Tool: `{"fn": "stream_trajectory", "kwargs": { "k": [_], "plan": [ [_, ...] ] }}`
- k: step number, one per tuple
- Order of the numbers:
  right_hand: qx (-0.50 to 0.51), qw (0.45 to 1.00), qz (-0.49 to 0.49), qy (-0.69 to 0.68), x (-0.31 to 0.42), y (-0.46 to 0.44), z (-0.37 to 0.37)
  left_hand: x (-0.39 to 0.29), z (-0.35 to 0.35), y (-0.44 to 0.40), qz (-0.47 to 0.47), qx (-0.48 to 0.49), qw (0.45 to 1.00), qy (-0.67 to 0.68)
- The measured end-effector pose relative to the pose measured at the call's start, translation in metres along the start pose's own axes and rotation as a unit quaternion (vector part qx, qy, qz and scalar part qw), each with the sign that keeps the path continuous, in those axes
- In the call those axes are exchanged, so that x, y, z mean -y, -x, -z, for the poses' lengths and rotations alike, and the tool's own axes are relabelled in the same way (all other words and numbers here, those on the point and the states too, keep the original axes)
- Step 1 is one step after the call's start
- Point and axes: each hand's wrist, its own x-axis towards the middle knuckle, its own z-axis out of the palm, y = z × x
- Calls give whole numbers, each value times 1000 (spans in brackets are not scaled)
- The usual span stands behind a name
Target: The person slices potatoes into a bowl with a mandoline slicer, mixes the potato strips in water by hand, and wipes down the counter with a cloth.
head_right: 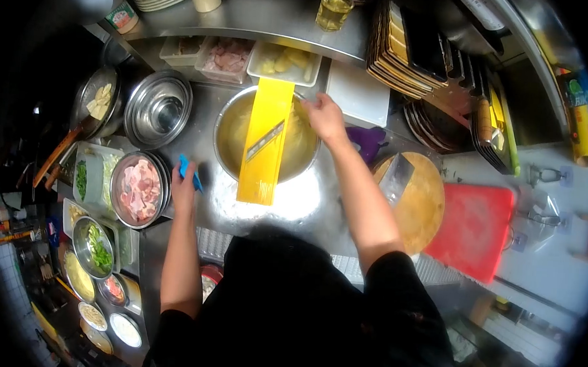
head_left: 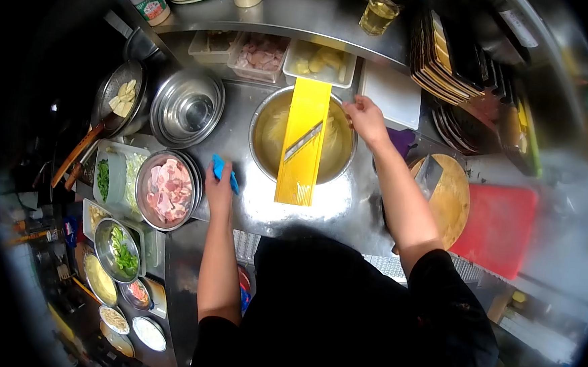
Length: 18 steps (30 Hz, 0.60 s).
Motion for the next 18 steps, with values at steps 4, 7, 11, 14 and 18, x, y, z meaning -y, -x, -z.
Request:
{"fn": "stream_trajectory", "kwargs": {
  "k": [4, 7, 11, 14, 18],
  "plan": [
    [64, 997, -47, 1, -20, 39, -10, 8, -6, -11, -42, -1, 999, -3],
    [57, 996, -52, 34, -39, 70, -34, 20, -8, -10, -148, -115, 953, -237],
    [100, 989, -109, -23, -56, 82, -61, 16, -18, 36, -103, -20, 977, -187],
    [170, 968, -125, -138, -81, 73, -79, 35, -37, 56, 108, 168, 980, 10],
    [178, 950, -126, -223, -68, 86, -83, 19, -52, 81, 147, 246, 957, 51]
  ]
}}
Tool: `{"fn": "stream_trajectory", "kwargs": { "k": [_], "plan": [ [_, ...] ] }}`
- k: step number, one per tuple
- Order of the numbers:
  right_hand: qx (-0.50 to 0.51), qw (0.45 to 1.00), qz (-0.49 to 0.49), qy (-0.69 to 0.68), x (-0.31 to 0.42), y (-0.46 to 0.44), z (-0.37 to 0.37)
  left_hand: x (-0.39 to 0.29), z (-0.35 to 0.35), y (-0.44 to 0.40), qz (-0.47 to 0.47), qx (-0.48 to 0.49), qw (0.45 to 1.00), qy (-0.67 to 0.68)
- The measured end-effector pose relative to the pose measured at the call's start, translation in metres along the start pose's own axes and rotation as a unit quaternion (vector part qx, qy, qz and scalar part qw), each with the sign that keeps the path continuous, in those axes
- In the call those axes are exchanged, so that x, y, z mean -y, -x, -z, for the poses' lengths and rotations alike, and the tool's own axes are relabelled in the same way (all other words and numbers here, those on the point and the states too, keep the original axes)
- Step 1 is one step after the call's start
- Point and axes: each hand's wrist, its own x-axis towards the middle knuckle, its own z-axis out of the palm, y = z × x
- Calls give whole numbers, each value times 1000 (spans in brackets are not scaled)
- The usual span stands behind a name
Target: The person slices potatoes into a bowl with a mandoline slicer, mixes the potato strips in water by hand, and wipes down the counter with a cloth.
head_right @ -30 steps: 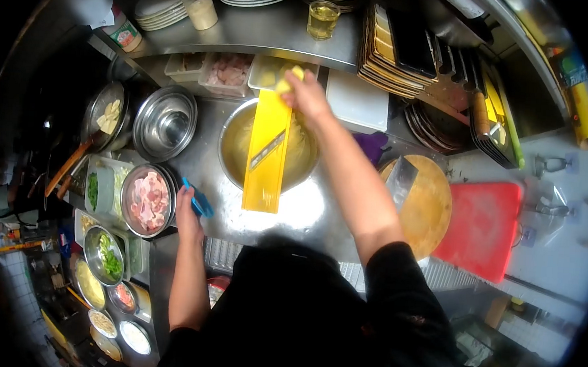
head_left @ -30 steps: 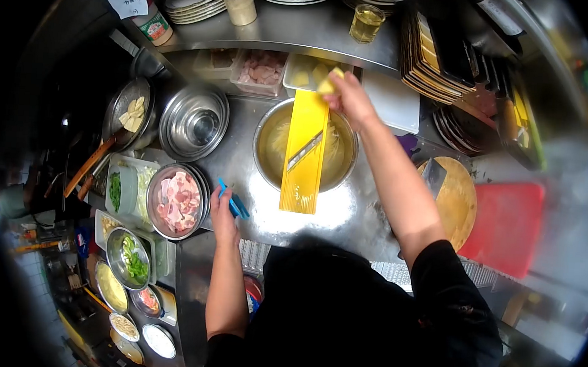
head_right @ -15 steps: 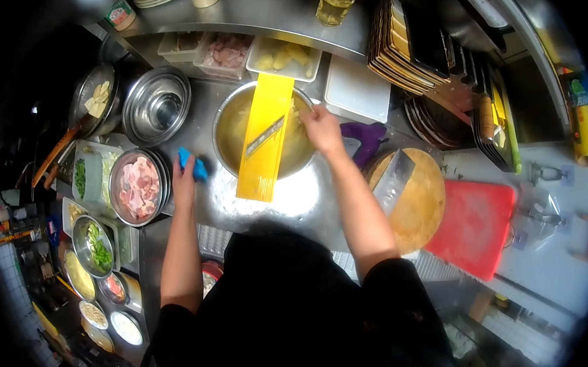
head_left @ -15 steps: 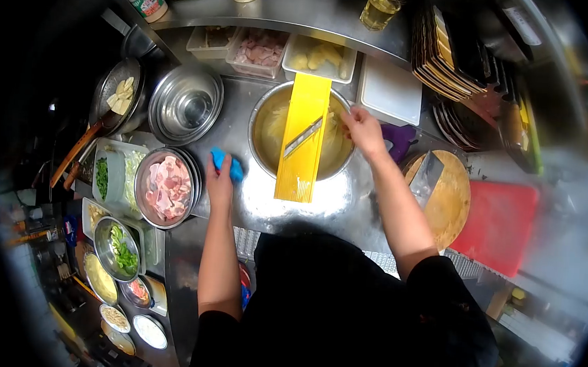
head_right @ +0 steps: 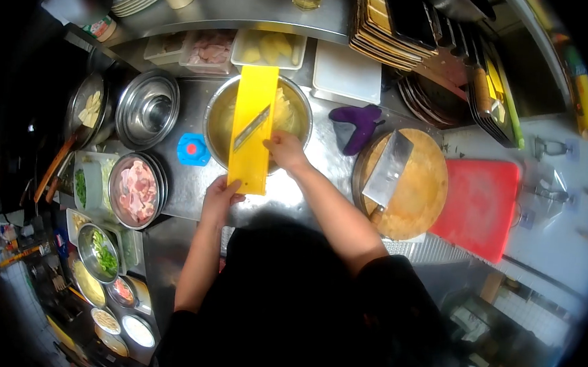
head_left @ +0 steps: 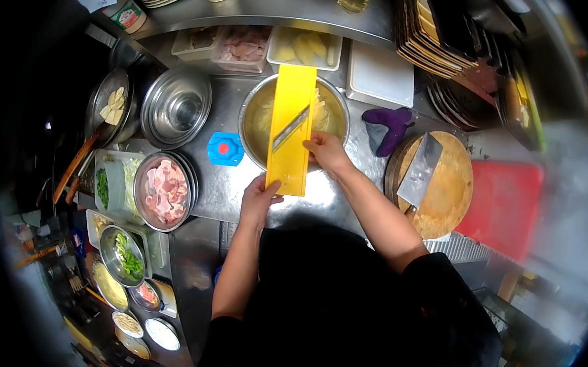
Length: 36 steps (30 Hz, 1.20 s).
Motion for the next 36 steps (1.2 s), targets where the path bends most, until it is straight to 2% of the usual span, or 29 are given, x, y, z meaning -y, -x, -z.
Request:
{"fn": "stream_trajectory", "kwargs": {
  "k": [1, 4, 6, 8, 10, 11, 13, 16, 18, 19, 21, 23, 24, 25, 27, 29, 30, 32, 36],
  "plan": [
    [6, 1000, 11, -12, 2, 4, -4, -1, -2, 4, -11, 1, 1000, -15],
    [17, 999, 45, -24, 20, 23, -19, -16, 4, 28, -58, 11, 993, 105],
    [13, 998, 56, -37, 34, 35, -24, -37, 12, 44, -114, -37, 989, 86],
    [-18, 999, 17, 21, 12, 2, -11, -72, 23, 64, -176, -86, 978, -72],
    [-57, 990, -16, 131, -3, -32, -1, -108, 29, 82, -260, -108, 932, -227],
    [-15, 971, -9, 238, -1, -42, 3, -127, 26, 90, -274, -117, 917, -265],
    [68, 895, 10, 441, 2, -60, 10, -164, 14, 105, -293, -135, 879, -351],
    [57, 841, 15, 539, -13, -85, 5, -201, -3, 107, -277, -140, 833, -458],
    [33, 832, 51, 552, -29, -103, 7, -211, -9, 94, -288, -129, 814, -488],
    [19, 826, 68, 559, -35, -110, 8, -215, -14, 85, -330, -127, 802, -481],
    [94, 865, -68, 488, -9, -98, 12, -225, -23, 70, -303, -131, 800, -501],
    [110, 939, -160, 285, 21, -81, 11, -229, -26, 50, -283, -137, 808, -499],
    [89, 973, -180, 112, 28, -75, 9, -232, -30, 46, -283, -139, 805, -502],
    [66, 977, -195, -63, 35, -70, 6, -234, -34, 42, -282, -140, 803, -506],
    [134, 973, -124, -142, 88, -30, -4, -237, -45, 36, -283, -137, 804, -504],
    [246, 957, -81, -129, 123, -16, -18, -239, -48, 23, -317, -145, 772, -532],
    [240, 962, -71, -111, 144, -1, -28, -241, -51, 17, -336, -148, 753, -546],
    [228, 970, -48, -74, 182, 31, -45, -251, -64, 16, -322, -142, 767, -537],
    [220, 973, -30, -60, 200, 45, -52, -260, -72, 12, -333, -144, 768, -527]
  ]
}}
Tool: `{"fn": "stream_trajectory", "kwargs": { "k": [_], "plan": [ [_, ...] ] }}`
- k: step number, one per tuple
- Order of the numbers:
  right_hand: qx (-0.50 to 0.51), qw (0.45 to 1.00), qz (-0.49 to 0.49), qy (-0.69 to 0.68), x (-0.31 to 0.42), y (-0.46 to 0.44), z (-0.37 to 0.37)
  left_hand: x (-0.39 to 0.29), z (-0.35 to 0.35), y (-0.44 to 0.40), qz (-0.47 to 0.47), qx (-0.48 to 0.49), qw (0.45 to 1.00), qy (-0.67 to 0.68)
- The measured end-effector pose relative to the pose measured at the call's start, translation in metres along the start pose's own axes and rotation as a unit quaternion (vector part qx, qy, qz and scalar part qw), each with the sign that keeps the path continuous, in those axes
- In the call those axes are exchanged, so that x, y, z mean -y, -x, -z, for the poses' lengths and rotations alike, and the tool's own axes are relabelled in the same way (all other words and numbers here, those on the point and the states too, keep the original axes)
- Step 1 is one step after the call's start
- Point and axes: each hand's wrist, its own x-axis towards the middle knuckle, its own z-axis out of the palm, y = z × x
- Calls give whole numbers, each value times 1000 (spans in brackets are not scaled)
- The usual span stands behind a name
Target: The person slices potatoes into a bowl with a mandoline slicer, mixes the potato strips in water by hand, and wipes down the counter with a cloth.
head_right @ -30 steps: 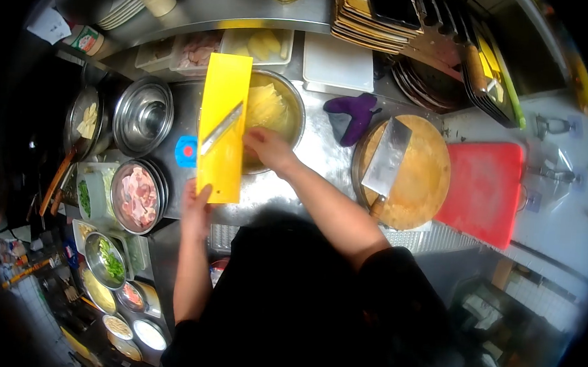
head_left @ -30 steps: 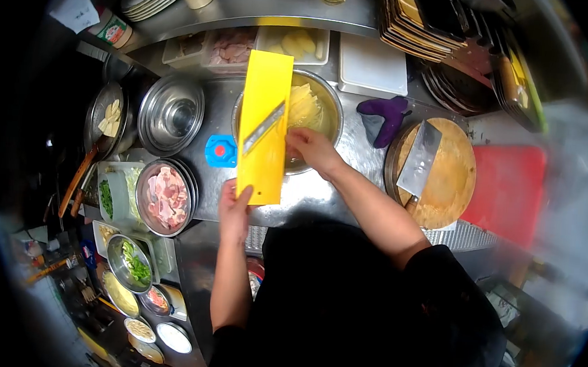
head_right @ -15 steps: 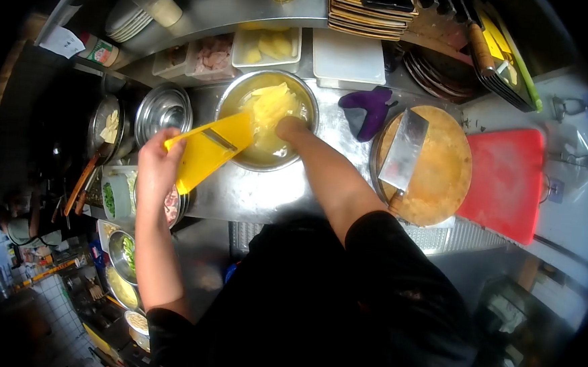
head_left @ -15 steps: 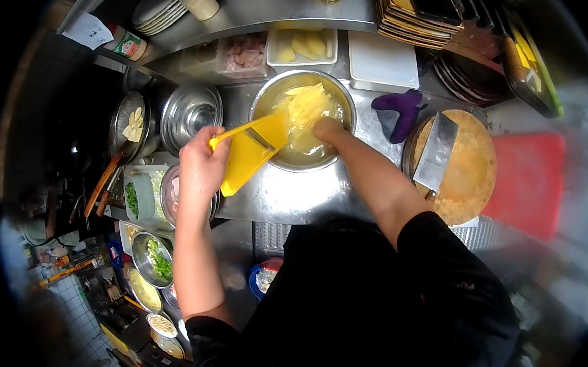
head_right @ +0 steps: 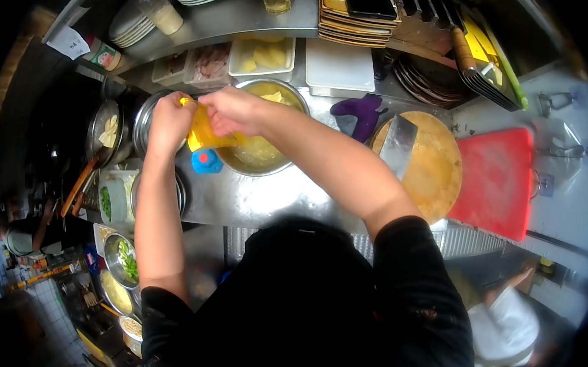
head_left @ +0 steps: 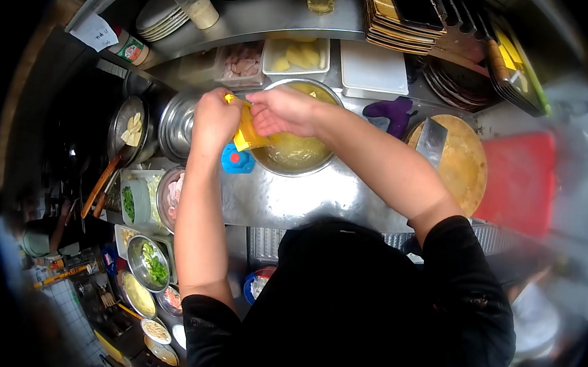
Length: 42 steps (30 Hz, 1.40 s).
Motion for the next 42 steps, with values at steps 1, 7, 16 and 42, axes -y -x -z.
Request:
{"fn": "stream_trajectory", "kwargs": {
  "k": [1, 7, 16, 42],
  "plan": [
    [5, 1000, 3, 0, 0, 1, 0, -1, 0, 0, 0, 2, 1000, 0],
    [-25, 991, 53, 122, -18, 15, 25, 0, 10, 6, 15, 15, 1000, 9],
    [-119, 821, 316, 461, -116, 0, 79, 0, 58, 56, 69, 0, 984, 164],
    [-102, 879, 373, 281, -121, 16, 58, -3, 55, 68, 97, -12, 960, 263]
  ]
}}
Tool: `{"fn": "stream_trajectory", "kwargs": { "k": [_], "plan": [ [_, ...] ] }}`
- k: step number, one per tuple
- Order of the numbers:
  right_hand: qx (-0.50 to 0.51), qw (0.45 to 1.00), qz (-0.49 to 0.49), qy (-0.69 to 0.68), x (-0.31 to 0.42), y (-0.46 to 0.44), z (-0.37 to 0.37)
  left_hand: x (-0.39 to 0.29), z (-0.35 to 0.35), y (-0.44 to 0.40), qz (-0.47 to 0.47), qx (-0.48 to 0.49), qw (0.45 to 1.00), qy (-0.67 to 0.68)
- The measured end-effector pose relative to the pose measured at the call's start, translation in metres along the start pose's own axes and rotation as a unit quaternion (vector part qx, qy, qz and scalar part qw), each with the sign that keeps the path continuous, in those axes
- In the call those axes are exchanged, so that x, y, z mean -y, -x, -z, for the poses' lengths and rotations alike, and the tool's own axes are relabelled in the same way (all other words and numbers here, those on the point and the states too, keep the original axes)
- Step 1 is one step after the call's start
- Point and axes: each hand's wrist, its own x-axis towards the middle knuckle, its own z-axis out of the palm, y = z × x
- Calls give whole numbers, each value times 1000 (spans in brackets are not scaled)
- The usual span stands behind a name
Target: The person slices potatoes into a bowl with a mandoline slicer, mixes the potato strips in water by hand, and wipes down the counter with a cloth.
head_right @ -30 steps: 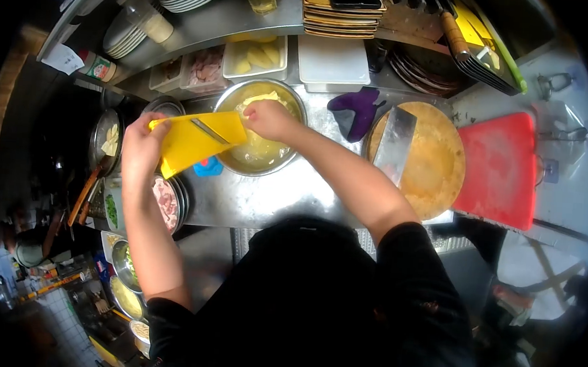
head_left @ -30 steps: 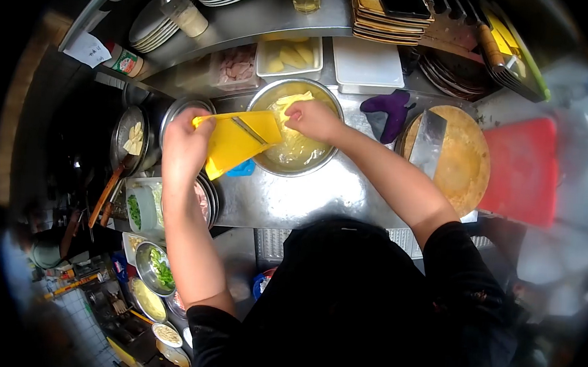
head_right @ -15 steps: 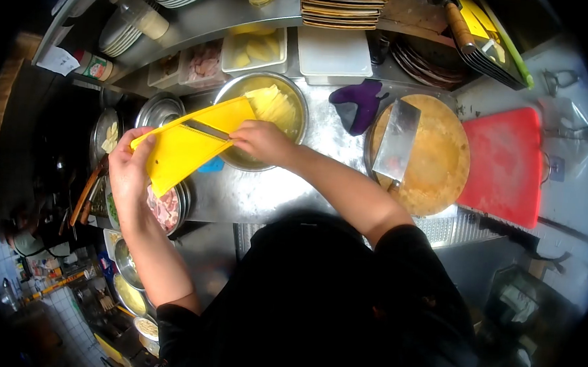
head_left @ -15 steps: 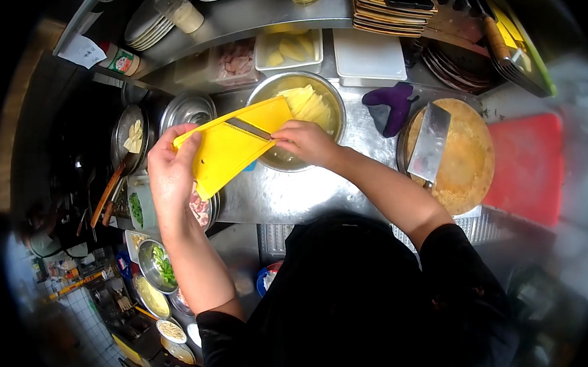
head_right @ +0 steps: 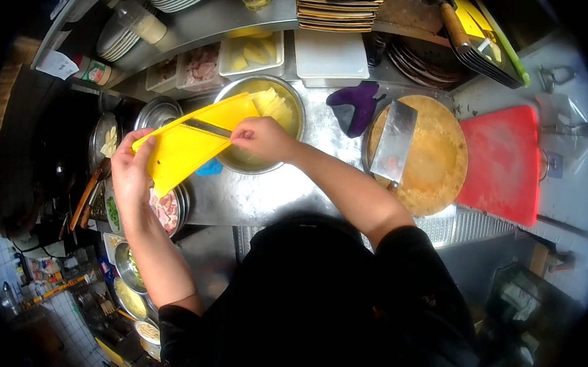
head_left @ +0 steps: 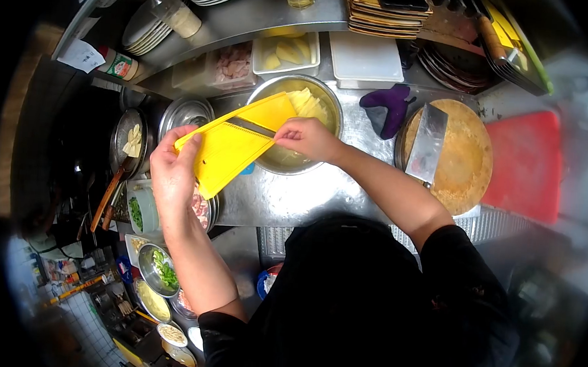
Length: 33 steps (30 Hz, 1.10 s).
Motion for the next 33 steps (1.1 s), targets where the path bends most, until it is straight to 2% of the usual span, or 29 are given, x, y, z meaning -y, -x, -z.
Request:
{"fn": "stream_trajectory", "kwargs": {
  "k": [1, 4, 5, 7, 9, 11, 12, 13, 14, 15, 18, 19, 22, 23, 26, 27, 29, 30, 31, 33],
  "plan": [
    [-8, 999, -20, -35, -1, 1, 1, 1, 0, 0, 0, -2, 1000, 6],
    [-53, 997, -53, 37, -12, 4, 13, 0, 3, 2, 0, -12, 1000, -9],
    [-20, 986, -50, 159, -27, 8, 15, -1, 4, 4, 0, -15, 1000, -19],
    [40, 917, -44, 395, -62, 16, 15, -1, 3, 11, -25, -15, 999, -21],
    [13, 933, -107, 344, -39, 13, 19, 9, 2, 19, -64, -11, 998, -4],
    [-21, 937, -138, 320, -28, 9, 21, 17, -4, 38, -108, -6, 991, -77],
    [-71, 962, -192, 183, -29, 7, 21, 24, -9, 50, -138, -10, 982, -133],
    [-119, 962, -242, 41, -30, 5, 20, 39, -13, 58, -241, -6, 948, -207],
    [-163, 938, -288, -102, -31, 4, 19, 56, -17, 66, -339, -1, 899, -277],
    [-178, 897, -352, -199, -16, 1, 25, 67, -20, 75, -379, 36, 872, -307],
    [-103, 840, -390, -364, 16, 1, 29, 83, -34, 94, -470, 115, 801, -352],
    [-91, 844, -389, -358, 10, 1, 27, 87, -37, 99, -494, 134, 780, -360],
    [-83, 836, -434, -326, -10, 8, 14, 100, -33, 107, -479, 115, 788, -370],
    [-78, 822, -431, -363, -24, 11, 10, 127, -24, 108, -434, 110, 801, -398],
    [-112, 792, -437, -411, -24, 10, -7, 135, -21, 115, -335, -59, 862, -375],
    [-113, 789, -433, -421, -25, 10, -13, 142, -18, 117, -254, -22, 930, -263],
    [-113, 782, -426, -441, -23, 9, -24, 145, -25, 118, -173, -72, 965, -183],
    [-110, 778, -429, -446, -19, 9, -27, 144, -28, 117, -131, -98, 976, -142],
    [-105, 773, -432, -452, -15, 8, -30, 153, -32, 114, -98, -119, 987, -33],
    [-100, 761, -436, -471, -7, 5, -36, 161, -41, 98, -112, -193, 958, 179]
  ]
}}
